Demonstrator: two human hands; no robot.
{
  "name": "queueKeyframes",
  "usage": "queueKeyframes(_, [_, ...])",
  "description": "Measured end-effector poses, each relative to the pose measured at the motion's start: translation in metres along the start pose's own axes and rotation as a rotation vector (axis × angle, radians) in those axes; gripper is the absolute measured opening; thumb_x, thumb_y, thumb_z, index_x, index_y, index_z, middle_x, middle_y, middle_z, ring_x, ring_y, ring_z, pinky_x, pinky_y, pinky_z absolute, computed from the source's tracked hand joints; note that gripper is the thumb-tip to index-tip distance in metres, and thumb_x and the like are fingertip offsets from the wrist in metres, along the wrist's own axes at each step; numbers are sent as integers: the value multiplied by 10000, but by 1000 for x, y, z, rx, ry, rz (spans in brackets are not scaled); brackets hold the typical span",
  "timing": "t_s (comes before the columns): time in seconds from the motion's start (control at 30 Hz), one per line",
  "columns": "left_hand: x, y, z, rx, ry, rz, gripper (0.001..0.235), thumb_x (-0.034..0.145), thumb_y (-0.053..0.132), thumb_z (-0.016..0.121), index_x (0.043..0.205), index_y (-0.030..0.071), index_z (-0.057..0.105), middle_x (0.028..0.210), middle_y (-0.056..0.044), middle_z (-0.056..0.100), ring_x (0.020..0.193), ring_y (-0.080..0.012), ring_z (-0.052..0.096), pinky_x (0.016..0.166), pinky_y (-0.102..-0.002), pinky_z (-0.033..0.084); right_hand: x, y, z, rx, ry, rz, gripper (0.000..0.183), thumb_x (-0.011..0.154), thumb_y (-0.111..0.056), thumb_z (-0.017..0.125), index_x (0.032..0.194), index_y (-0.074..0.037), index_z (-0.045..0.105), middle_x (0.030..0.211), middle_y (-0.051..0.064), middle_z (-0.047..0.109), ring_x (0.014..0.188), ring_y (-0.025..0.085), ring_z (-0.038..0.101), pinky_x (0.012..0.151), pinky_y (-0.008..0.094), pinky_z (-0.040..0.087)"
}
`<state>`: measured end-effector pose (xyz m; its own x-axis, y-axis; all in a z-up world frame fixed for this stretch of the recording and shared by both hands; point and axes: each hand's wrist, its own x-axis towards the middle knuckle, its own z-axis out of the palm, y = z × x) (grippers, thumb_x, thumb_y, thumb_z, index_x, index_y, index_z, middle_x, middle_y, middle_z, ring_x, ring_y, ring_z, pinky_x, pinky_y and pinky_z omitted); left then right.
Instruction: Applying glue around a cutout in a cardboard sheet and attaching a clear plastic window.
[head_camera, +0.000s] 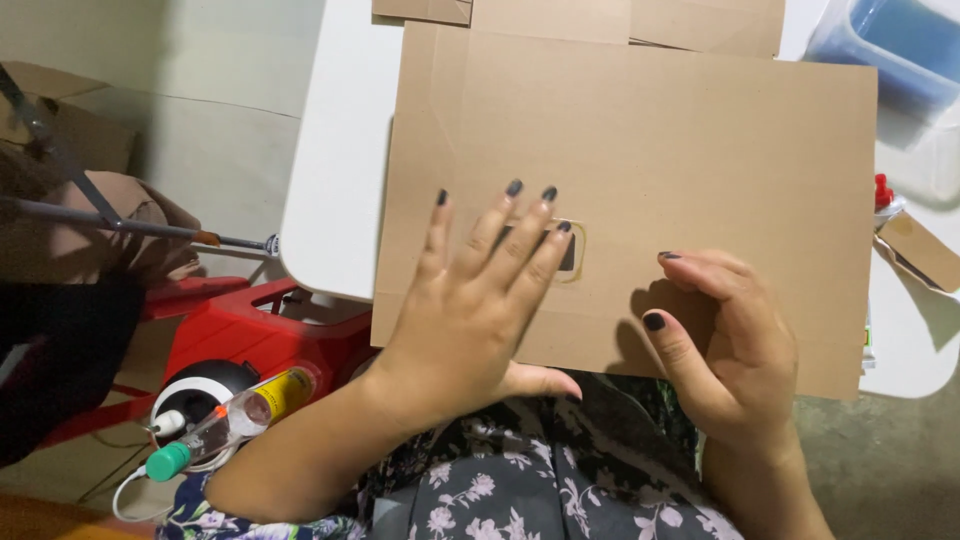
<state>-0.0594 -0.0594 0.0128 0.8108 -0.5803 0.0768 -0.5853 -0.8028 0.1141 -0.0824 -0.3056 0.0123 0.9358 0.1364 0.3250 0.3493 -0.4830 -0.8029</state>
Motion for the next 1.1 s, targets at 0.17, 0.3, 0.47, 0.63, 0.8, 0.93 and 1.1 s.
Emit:
queueKeyframes(0.17, [9,-4,-5,-126,165,26,1182,679,972,572,1474,97,554,1648,-151,338,1536,-387,251,1212,-717,125,0,1,0,29,-3,-4,369,940,-20,670,1285,74,576,1271,220,625,1228,305,613,1046,343,542])
queueKeyframes(0.3, [16,-2,-1,-128,132,4,1230,627,1015,497,1499,148,535,1658,-140,299,1541,-400,192,1205,-737,108,-1,1,0,36,3,-10,370,949,-14,666,1294,75,568,1271,216,615,1241,310,605,1069,352,547])
queueKeyframes(0.47, [17,-1,-2,-110,123,-4,1222,616,1019,487,1471,150,563,1652,-144,318,1533,-414,205,1200,-734,109,0,0,-1,33,-4,-6,365,940,-29,669,1278,72,576,1266,222,635,1221,309,623,1033,349,561])
queueKeyframes(0.63, [17,-1,-1,-118,137,-5,1214,607,1011,527,1467,154,570,1646,-144,328,1528,-418,214,1196,-744,114,0,0,-2,39,-9,-2,365,941,-33,666,1279,73,578,1273,225,631,1230,311,622,1034,343,559])
queueKeyframes(0.8, [18,1,-2,-122,139,-4,1192,627,1000,526,1453,142,581,1639,-160,331,1525,-425,210,1194,-743,119,1,0,-2,20,-10,-25,364,942,-42,672,1277,70,585,1264,215,637,1213,304,627,1036,345,557])
queueKeyframes(0.93, [18,1,-2,-118,138,-5,1186,637,1002,504,1452,143,574,1634,-163,339,1523,-419,216,1191,-741,127,1,-2,-1,31,-11,-4,361,944,-38,667,1279,68,585,1265,213,632,1201,294,627,1020,336,553])
queueKeyframes(1.1, [19,2,-2,-119,135,-9,1181,638,997,505,1447,140,578,1629,-164,351,1519,-422,222,1188,-745,130,1,-1,-2,15,-15,-32,360,943,-29,672,1278,74,586,1265,215,637,1205,304,629,1034,343,554])
